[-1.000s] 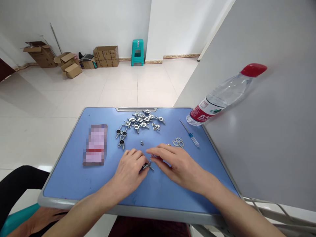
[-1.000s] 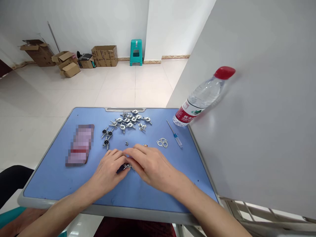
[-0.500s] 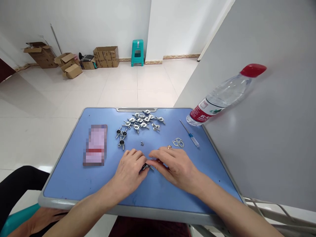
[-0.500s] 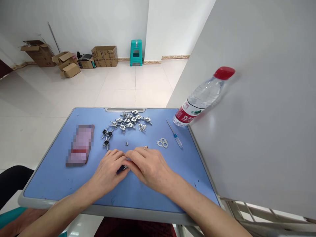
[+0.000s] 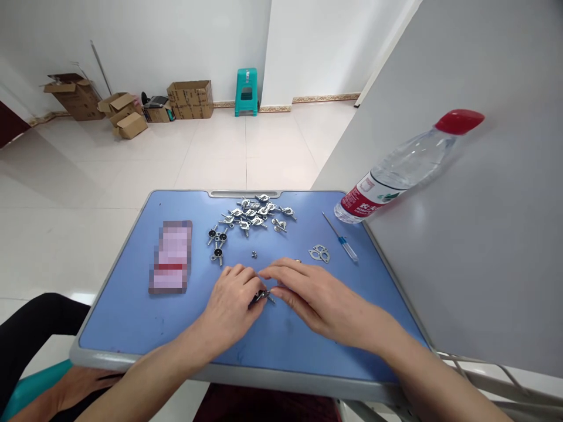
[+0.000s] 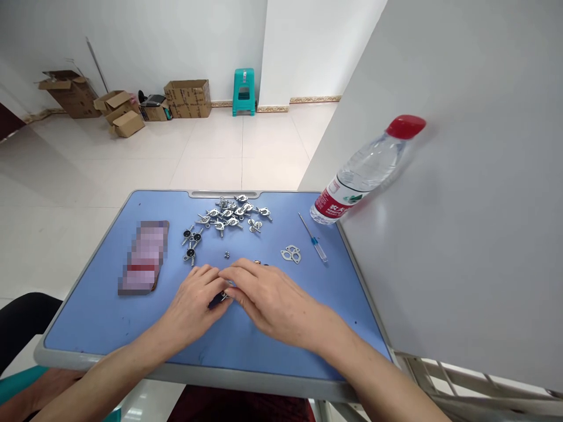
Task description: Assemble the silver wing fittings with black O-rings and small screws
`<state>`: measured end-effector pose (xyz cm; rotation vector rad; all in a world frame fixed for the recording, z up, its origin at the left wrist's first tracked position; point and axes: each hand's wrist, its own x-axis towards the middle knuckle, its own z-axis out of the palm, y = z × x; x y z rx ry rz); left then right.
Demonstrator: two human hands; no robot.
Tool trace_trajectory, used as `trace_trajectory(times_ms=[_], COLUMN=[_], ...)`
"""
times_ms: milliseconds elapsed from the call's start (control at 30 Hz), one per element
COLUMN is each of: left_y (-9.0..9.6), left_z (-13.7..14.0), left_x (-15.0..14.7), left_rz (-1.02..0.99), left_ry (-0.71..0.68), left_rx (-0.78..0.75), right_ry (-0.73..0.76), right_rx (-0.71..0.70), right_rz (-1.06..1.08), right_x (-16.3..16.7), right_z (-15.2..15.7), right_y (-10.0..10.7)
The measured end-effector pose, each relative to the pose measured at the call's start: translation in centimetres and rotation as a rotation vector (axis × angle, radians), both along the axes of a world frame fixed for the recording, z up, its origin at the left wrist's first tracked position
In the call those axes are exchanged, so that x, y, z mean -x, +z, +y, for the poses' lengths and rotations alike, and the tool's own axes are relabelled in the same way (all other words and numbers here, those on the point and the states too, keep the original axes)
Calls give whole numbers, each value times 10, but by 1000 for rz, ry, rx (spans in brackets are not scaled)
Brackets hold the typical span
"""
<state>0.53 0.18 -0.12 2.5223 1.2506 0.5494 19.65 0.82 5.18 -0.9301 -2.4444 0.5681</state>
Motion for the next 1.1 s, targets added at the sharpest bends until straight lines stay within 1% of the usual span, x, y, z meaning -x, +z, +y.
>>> trace_trajectory(times_ms=[67, 133, 200, 300, 367, 400, 433, 467, 533, 600, 633, 700, 833, 900, 967, 1033, 1100], left_y=[0, 0, 0, -1, 0, 0, 0, 1, 1, 1, 1, 1, 0, -1, -1, -1, 0], left_z=[0, -1, -1, -1, 0, 0, 0, 0, 0, 0, 0, 0, 0, 0, 0, 0, 1], left_x=[0, 0, 0, -1, -1, -2, -1, -1, -1, -1, 0, 0, 0, 0, 0, -1, -1], left_rz=[-6, -8, -12, -20, -16, -12, -6, -2, 4, 10, 12, 13, -1, -1, -3, -11, -16], left_ry=[-5, -6, -3, -4, -7, -7, -7, -7, -12, -12, -11, -11, -17, -16, -11, -9, -11], left_rx=[11, 13, 4, -2, 3, 8, 15, 23, 38, 39, 35, 26, 24, 22, 13, 6, 14], right_ry=[21, 32, 19, -65, -111, -118, -103, -64, -37, 24, 35, 16, -86, -120, -123, -86, -25], right_rx=[38, 32, -17, -153, -210, -201, -163, -87, 71, 117, 112, 59, -101, -160, -148, -65, 5], right_rz=[4, 33, 66, 113, 139, 140, 131, 103, 13, 10, 32, 82, 100, 81, 42, -3, -2], right_x=[0, 2, 6, 12, 13, 12, 11, 9, 4, 0, -2, -3, 0, 2, 3, 1, 0], right_z=[0, 0, 0, 0, 1, 1, 1, 0, -1, 0, 1, 4, 8, 6, 3, 0, -1], right_y=[3, 0, -9, -23, -25, -23, -19, -14, -3, 4, 5, 2, -13, -16, -13, -5, 1])
